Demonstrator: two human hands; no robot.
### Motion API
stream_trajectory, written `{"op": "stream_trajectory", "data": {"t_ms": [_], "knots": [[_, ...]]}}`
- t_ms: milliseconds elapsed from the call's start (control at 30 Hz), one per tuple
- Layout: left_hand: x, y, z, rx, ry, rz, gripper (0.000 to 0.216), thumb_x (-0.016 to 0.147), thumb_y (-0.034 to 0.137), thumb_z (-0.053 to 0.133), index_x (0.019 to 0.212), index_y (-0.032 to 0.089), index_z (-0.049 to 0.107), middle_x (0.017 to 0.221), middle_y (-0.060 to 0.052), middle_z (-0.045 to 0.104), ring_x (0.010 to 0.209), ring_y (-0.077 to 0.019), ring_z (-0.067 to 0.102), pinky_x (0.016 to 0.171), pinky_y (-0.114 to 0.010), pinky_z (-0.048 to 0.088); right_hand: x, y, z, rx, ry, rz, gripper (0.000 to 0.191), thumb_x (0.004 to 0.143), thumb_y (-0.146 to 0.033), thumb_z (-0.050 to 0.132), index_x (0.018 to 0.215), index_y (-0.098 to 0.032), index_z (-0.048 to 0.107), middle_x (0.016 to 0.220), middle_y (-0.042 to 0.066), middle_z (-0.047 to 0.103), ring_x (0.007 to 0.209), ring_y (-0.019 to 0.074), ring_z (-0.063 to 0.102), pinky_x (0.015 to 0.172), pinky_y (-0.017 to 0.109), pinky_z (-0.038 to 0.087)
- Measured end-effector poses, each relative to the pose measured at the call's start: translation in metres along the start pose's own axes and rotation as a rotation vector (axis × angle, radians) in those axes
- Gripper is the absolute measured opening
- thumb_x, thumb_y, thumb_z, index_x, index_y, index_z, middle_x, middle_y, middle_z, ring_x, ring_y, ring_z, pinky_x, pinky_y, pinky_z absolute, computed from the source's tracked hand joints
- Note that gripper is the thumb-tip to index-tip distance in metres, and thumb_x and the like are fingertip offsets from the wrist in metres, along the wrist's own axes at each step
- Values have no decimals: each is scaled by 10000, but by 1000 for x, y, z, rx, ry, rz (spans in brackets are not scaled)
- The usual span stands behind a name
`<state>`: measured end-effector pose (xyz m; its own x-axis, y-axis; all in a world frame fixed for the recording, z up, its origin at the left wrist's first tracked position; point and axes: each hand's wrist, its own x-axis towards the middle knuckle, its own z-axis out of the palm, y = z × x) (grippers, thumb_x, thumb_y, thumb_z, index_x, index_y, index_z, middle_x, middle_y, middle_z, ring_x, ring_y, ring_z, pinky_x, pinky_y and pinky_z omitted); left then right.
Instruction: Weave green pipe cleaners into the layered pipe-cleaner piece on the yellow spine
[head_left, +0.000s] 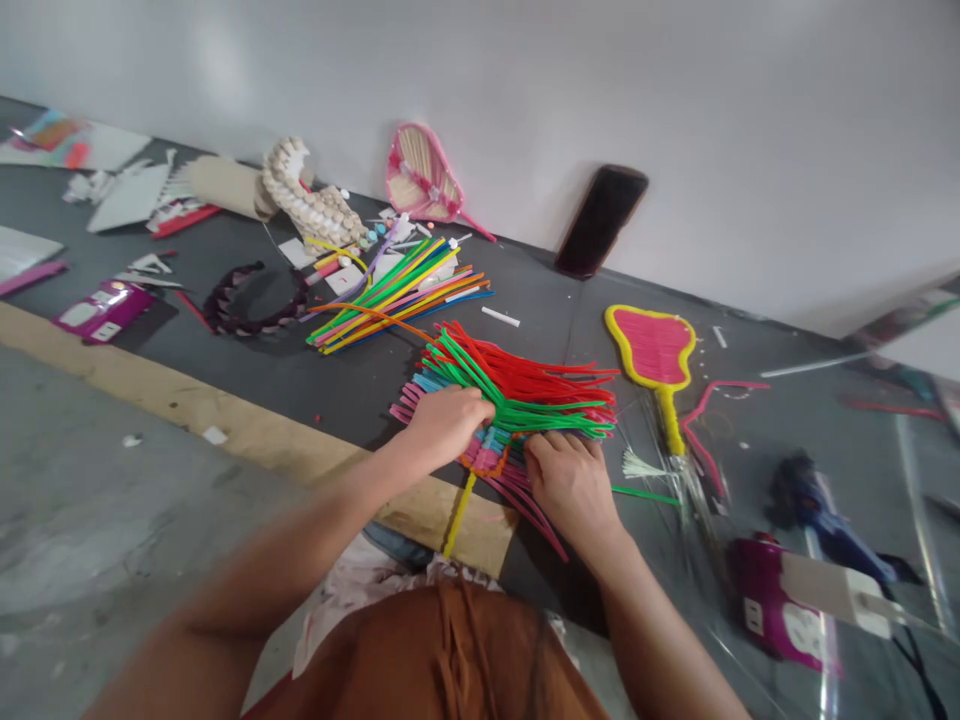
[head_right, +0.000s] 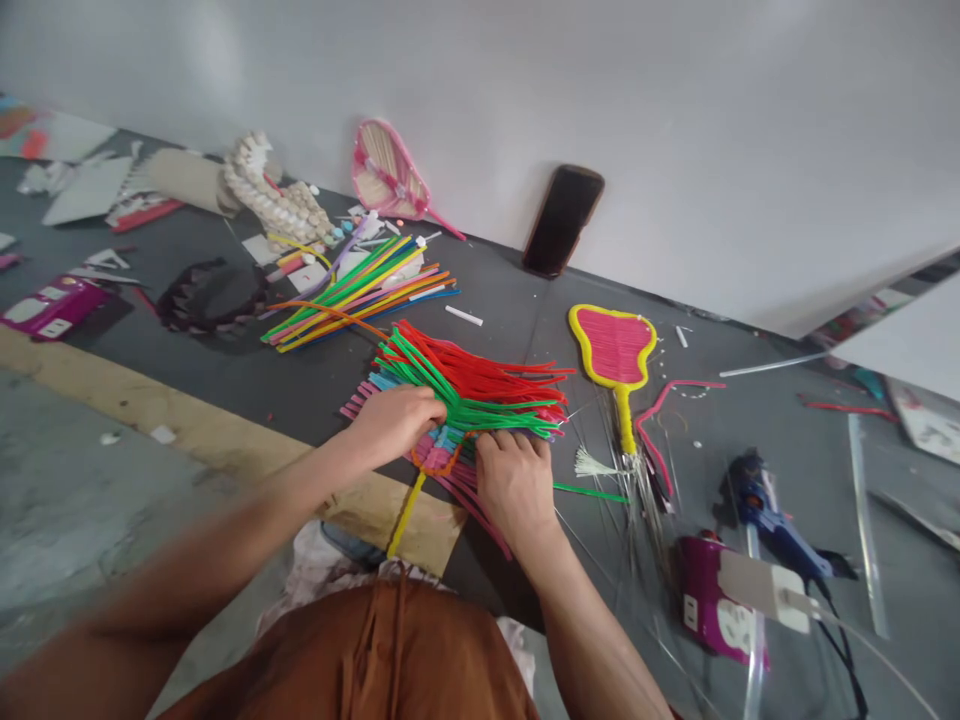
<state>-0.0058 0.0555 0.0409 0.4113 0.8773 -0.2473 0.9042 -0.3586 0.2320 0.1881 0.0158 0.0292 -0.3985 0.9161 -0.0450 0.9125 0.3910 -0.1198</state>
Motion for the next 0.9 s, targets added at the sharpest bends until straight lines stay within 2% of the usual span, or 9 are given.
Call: {"op": "stream_trajectory", "data": {"t_ms": [233,400,567,800,900], "knots": [[-1,-1,-4,56,-39,82,181,916,145,482,902,196,655,888,-44,599,861,-186,575,686,-270,404,-1,0,3,25,16,9,201,957,-227,478,881,-216,664,846,28,686,799,181,565,716,325,238],[-6,3,-7,183,-67,149,231,869,19,413,947,127,602,961,-100,597,905,-219,572,796,-327,458,-3,4,3,46,61,0,191,955,-239,496,873,-216,667,857,23,690,831,185,562,750,327,247],[-10,6,-5,199,-26,121,277,839,-27,367,981,98,568,942,-121,611,902,-223,595,826,-350,483,-3,3,-3,23,101,-21,188,949,-252,508,868,-224,675,855,25,709,863,196,553,772,337,249],[-9,-3,9,9,82,-9,311,869,-18,291,1000,125,535,880,-88,633,820,-201,606,745,-318,478,19,-12,-14,-146,-1,-68,187,917,-183,500,841,-199,671,831,74,717,845,230,577,789,382,246],[-12,-9,16,-35,128,-19,264,908,30,304,999,123,533,899,-85,632,854,-197,602,757,-306,467,30,-16,-12,-184,-29,-54,214,915,-150,476,838,-184,672,831,95,718,842,242,585,783,389,249]]}}
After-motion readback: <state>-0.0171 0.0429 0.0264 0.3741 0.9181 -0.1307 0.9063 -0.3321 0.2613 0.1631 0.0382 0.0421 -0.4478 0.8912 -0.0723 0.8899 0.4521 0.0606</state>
